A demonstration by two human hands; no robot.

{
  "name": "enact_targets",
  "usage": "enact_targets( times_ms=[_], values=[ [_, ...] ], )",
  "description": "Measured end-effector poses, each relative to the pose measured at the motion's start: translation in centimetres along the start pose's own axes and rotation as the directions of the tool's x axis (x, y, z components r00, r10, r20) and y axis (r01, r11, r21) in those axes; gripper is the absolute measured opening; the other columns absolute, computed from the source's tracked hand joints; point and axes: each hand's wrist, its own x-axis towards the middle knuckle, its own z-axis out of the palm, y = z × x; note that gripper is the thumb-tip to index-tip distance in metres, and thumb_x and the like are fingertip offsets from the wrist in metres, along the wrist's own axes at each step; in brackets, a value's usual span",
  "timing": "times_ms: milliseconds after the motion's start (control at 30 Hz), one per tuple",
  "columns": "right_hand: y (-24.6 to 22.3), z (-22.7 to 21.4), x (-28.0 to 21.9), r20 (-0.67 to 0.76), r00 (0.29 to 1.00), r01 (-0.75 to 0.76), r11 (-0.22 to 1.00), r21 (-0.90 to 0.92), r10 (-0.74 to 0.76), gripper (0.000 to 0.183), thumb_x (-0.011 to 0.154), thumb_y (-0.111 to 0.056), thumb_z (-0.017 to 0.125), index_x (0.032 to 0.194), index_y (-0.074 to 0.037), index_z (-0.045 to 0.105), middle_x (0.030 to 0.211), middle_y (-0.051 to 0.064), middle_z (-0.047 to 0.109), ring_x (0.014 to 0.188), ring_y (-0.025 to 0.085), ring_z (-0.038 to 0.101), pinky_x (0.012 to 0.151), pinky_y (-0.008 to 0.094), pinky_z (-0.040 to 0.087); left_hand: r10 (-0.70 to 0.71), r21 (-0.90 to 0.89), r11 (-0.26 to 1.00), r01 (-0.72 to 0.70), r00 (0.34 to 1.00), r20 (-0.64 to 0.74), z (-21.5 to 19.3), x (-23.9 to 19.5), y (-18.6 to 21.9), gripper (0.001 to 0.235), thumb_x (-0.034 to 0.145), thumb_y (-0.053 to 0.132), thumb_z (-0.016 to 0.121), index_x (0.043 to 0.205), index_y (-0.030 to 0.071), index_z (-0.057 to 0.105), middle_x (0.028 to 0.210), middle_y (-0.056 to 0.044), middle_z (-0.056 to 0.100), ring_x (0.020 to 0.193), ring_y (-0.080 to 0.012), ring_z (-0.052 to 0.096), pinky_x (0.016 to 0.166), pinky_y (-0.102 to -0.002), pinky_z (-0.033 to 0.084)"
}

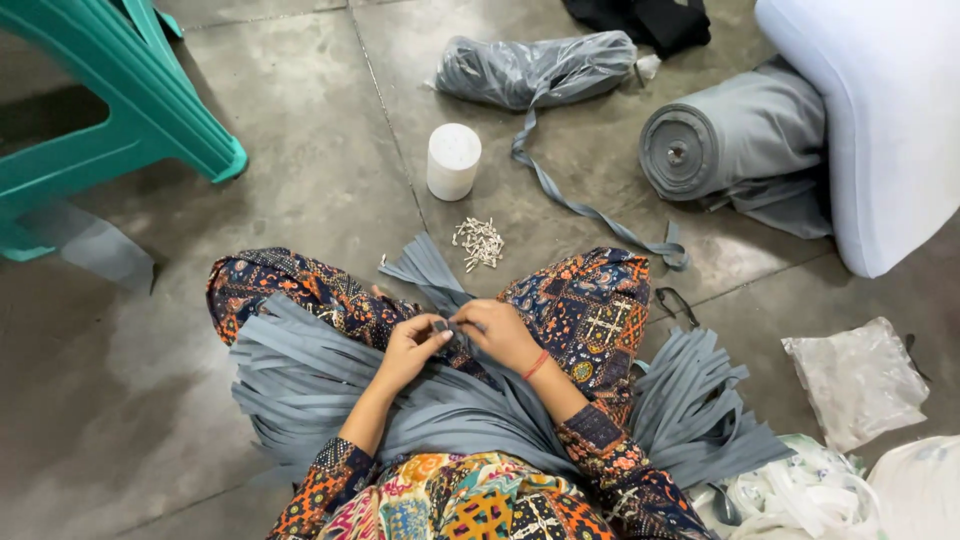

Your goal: Attaching small white plastic caps to the ends of narrow fabric strips.

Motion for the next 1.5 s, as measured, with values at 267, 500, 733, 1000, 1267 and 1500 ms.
enact_targets(
  times_ms=[267, 500, 733, 1000, 1267, 1500],
  values=[
    [1.9, 2.1, -1.3, 0.090, 0.994, 0.077, 0.990, -0.116, -0.067, 0.021, 0.074, -0.002, 0.069, 0.095, -0.003, 0.067, 0.091, 0.016, 0.069, 0.088, 0.038, 0.068, 0.077, 0.043, 0.055, 0.033, 0.248, 0.968, -0.047, 0.998, 0.060, 0.9, -0.2, 1.7, 0.018, 0.086, 0.009, 0.079, 0.101, 0.000, 0.076, 0.085, 0.002, 0.073, 0.077, -0.0057, 0.062, 0.071, -0.022, 0.051],
    [2.2, 2.6, -1.4, 0.058, 0.982, -0.189, 0.968, 0.166, 0.182, 0.019, 0.085, 0.001, 0.066, 0.104, 0.000, 0.073, 0.101, 0.013, 0.074, 0.089, 0.024, 0.075, 0.079, 0.033, 0.060, 0.341, 0.513, 0.807, -0.293, 0.940, -0.001, 2.2, -0.6, 6.5, 0.017, 0.077, 0.001, 0.077, 0.094, 0.004, 0.079, 0.089, -0.008, 0.072, 0.080, -0.0198, 0.069, 0.071, -0.029, 0.053],
    [-0.4, 1.3, -0.4, -0.100, 0.982, -0.118, 0.933, 0.339, 0.161, 0.013, 0.090, -0.001, 0.071, 0.102, -0.001, 0.075, 0.109, 0.012, 0.076, 0.100, 0.020, 0.074, 0.087, 0.031, 0.058, 0.418, 0.586, 0.777, -0.232, 0.885, -0.204, 2.5, -0.9, 6.9, 0.017, 0.080, 0.001, 0.074, 0.096, 0.003, 0.076, 0.090, -0.009, 0.072, 0.082, -0.0206, 0.070, 0.076, -0.030, 0.054],
    [0.8, 3.5, -0.3, -0.020, 0.972, -0.204, 0.879, 0.431, 0.235, 0.012, 0.091, 0.000, 0.070, 0.102, 0.001, 0.074, 0.099, 0.006, 0.075, 0.088, 0.014, 0.071, 0.079, 0.028, 0.058, 0.403, 0.654, 0.718, -0.240, 0.909, -0.109, 2.6, -1.4, 7.1, 0.012, 0.075, -0.001, 0.075, 0.086, 0.001, 0.070, 0.087, -0.012, 0.074, 0.083, -0.0232, 0.074, 0.075, -0.031, 0.056],
    [5.8, 5.8, -1.7, -0.015, 0.919, -0.292, 0.706, 0.645, 0.394, 0.014, 0.094, 0.001, 0.068, 0.107, 0.001, 0.073, 0.098, 0.003, 0.073, 0.088, 0.009, 0.067, 0.080, 0.025, 0.055, 0.306, 0.348, 0.898, -0.268, 0.950, -0.058, 2.5, -1.1, 4.9, 0.010, 0.082, -0.006, 0.073, 0.088, 0.001, 0.070, 0.093, -0.007, 0.078, 0.086, -0.0134, 0.074, 0.080, -0.027, 0.058],
    [-0.9, 2.5, -0.7, -0.205, 0.954, -0.136, 0.924, 0.357, 0.220, 0.014, 0.091, 0.000, 0.072, 0.104, 0.000, 0.076, 0.107, 0.010, 0.073, 0.093, 0.017, 0.068, 0.080, 0.029, 0.055, 0.084, 0.034, 0.996, -0.078, 0.971, -0.225, 0.8, -0.2, 0.4, 0.013, 0.093, 0.001, 0.072, 0.106, -0.001, 0.072, 0.095, -0.001, 0.074, 0.087, -0.0065, 0.067, 0.079, -0.023, 0.053]
  ],
)
